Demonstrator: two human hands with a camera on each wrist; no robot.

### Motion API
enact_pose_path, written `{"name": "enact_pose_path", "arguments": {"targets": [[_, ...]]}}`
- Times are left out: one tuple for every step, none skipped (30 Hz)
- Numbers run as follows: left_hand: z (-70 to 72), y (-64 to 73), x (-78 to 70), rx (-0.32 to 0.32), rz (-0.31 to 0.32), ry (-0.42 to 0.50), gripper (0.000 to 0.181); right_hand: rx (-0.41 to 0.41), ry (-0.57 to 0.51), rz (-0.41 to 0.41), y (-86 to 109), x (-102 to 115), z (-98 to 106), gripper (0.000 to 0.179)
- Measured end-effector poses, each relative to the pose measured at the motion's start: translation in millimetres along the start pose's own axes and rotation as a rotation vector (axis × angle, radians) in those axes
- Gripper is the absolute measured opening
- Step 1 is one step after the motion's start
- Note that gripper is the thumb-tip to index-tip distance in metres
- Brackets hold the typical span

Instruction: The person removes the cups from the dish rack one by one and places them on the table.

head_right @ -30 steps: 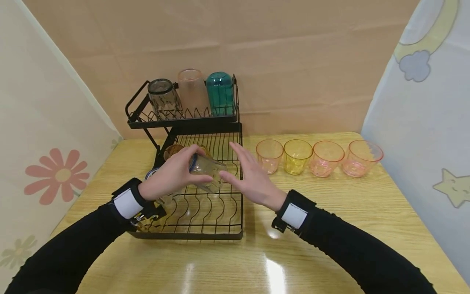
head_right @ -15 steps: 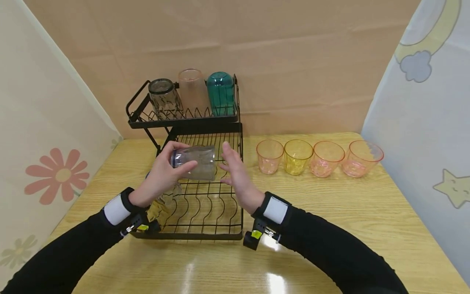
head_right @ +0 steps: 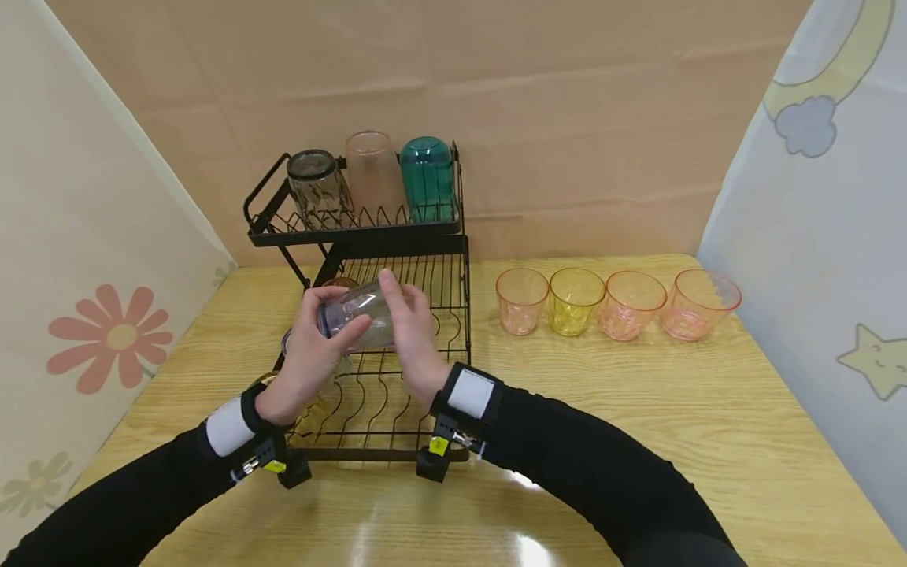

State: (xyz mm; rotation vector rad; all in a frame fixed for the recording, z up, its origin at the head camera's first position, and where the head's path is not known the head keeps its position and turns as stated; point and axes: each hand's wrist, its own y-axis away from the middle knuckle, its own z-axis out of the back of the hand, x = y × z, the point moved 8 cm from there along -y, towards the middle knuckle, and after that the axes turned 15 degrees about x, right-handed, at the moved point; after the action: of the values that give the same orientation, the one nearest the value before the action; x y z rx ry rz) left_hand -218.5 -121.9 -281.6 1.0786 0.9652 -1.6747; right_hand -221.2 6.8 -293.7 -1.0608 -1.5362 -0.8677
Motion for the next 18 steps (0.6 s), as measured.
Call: {"name": "enact_pose_path", "arguments": {"targets": [[-0.4, 1.0, 0.3, -0.005, 0.002, 0.0, 0.064, -0.012, -0.002, -0.009, -1.3, -2, -1, 0.074], [-0.9, 1.9, 0.3, -0.007, 0.002, 0.003, 0.064, -0.023, -0.008, -0.014, -2.6, -4, -1, 0.074], [-1.2, 2.5, 0.4, -0.01, 0.002, 0.0, 0.065, -0.029, -0.014, -0.014, -3.7, -5, -1, 0.074], [-1.4, 2.8, 0.4, -0.011, 0.002, 0.002, 0.065, -0.033, -0.016, -0.012, -4.4, -5, -2, 0.074], [-1.7, 2.9, -0.2, -0.012, -0.001, 0.005, 0.065, -0.036, -0.02, -0.009, -5.2, -6, -2, 0.074], [-2.0, 2.8, -0.2, -0.012, -0.002, 0.005, 0.065, -0.04, -0.021, -0.006, -5.5, -6, -1, 0.073], [-2.3, 2.5, -0.4, -0.014, -0.004, 0.003, 0.064, -0.045, -0.021, -0.003, -5.8, -6, -1, 0.072], [-2.7, 2.0, -0.4, -0.014, -0.007, 0.005, 0.064, -0.05, -0.02, 0.0, -5.7, -6, 0, 0.071], [-2.8, 1.4, -0.6, -0.016, -0.012, 0.003, 0.064, -0.056, -0.016, 0.002, -5.6, -6, 0, 0.071], [-3.0, 0.8, -1.0, -0.017, -0.017, 0.002, 0.064, -0.061, -0.02, 0.003, -5.4, -6, 1, 0.07], [-3.4, 0.2, -1.6, -0.016, -0.02, -0.003, 0.064, -0.066, -0.025, 0.006, -5.4, -6, 1, 0.069], [-3.7, -0.6, -1.9, -0.013, -0.023, -0.009, 0.064, -0.07, -0.026, 0.01, -5.2, -6, 2, 0.069], [-4.1, -1.4, -2.9, -0.007, -0.027, -0.019, 0.064, -0.073, -0.024, 0.019, -5.3, -6, 3, 0.068], [-4.5, -2.3, -4.1, 0.003, -0.029, -0.034, 0.064, -0.077, -0.018, 0.028, -5.1, -5, 4, 0.068], [-5.0, -3.4, -5.4, 0.02, -0.03, -0.05, 0.064, -0.079, -0.013, 0.042, -5.0, -4, 6, 0.067], [-5.6, -4.6, -6.5, 0.042, -0.025, -0.076, 0.065, -0.082, -0.001, 0.057, -4.6, -3, 8, 0.066], [-6.2, -5.7, -7.7, 0.069, -0.02, -0.107, 0.065, -0.086, 0.022, 0.078, -4.2, -1, 10, 0.065], [-6.7, -6.4, -8.9, 0.1, -0.013, -0.142, 0.065, -0.083, 0.051, 0.103, -3.8, 1, 12, 0.063]]}}
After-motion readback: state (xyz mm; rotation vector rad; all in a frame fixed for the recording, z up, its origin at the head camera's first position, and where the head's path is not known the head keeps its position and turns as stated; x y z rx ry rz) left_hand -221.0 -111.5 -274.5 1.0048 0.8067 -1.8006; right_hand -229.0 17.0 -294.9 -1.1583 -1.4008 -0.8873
